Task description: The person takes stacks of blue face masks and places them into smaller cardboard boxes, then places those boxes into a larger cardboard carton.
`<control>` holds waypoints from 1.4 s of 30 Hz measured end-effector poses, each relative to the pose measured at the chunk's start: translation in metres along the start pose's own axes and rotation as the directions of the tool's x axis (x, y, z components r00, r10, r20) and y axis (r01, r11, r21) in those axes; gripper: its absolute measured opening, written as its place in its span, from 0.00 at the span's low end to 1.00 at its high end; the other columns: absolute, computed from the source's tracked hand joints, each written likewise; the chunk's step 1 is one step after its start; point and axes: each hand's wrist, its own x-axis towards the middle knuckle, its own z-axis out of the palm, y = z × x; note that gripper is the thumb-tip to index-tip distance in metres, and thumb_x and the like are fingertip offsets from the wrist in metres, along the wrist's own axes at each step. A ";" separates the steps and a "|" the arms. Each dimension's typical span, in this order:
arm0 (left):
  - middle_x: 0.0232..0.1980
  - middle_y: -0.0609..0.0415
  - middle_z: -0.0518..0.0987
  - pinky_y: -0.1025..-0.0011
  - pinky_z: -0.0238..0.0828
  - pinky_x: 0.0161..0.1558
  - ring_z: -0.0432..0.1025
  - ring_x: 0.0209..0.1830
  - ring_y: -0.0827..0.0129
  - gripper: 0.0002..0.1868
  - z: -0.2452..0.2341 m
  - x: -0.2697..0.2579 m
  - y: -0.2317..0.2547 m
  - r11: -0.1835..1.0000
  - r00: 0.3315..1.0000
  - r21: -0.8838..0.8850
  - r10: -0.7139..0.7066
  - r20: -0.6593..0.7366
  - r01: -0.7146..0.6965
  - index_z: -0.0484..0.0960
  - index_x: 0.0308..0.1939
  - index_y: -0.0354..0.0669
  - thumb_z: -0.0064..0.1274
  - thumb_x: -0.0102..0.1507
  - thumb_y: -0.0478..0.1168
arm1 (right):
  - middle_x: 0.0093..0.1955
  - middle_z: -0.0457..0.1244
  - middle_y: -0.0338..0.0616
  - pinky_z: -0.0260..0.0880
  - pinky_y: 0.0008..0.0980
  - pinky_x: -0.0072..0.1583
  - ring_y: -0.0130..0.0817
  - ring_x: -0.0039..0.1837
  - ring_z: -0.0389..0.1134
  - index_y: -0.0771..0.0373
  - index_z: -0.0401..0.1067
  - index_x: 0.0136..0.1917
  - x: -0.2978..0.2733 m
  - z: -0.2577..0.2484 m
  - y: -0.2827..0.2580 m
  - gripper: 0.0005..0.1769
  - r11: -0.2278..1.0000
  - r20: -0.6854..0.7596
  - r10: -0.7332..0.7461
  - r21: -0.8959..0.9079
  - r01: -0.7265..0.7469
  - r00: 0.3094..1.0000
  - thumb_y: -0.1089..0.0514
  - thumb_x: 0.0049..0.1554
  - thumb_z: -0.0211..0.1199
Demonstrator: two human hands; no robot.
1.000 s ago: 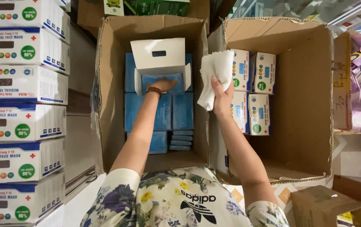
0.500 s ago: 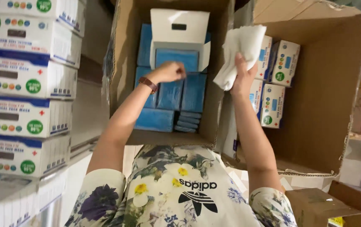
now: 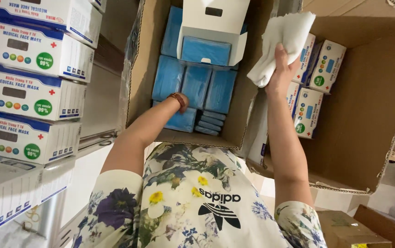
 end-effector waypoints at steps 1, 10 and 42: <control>0.51 0.48 0.86 0.57 0.77 0.51 0.80 0.50 0.58 0.17 0.000 -0.004 0.004 1.000 1.000 0.006 -0.001 -0.004 0.001 0.91 0.46 0.46 0.63 0.56 0.47 | 0.63 0.65 0.54 0.73 0.39 0.62 0.40 0.60 0.68 0.73 0.61 0.72 0.000 0.002 0.000 0.29 1.000 -0.002 -0.007 0.002 0.007 1.000 0.58 0.63 0.65; 0.51 0.53 0.86 0.54 0.78 0.43 0.81 0.49 0.57 0.15 0.001 -0.015 0.014 0.969 0.975 0.103 -0.222 -0.030 0.224 0.90 0.48 0.51 0.64 0.57 0.42 | 0.66 0.62 0.54 0.72 0.39 0.65 0.41 0.64 0.66 0.70 0.56 0.75 -0.001 0.006 -0.004 0.32 0.999 0.016 0.001 -0.033 0.000 1.000 0.57 0.63 0.64; 0.72 0.44 0.69 0.59 0.70 0.67 0.67 0.70 0.58 0.53 -0.162 -0.260 0.068 -0.731 0.526 -0.299 -0.095 -0.845 -0.613 0.57 0.80 0.40 0.46 0.64 0.75 | 0.87 0.29 0.73 0.37 0.64 0.83 0.70 0.87 0.31 0.62 0.43 0.86 -0.119 0.103 0.010 0.42 0.396 0.630 -0.229 -0.637 0.662 0.743 0.42 0.69 0.53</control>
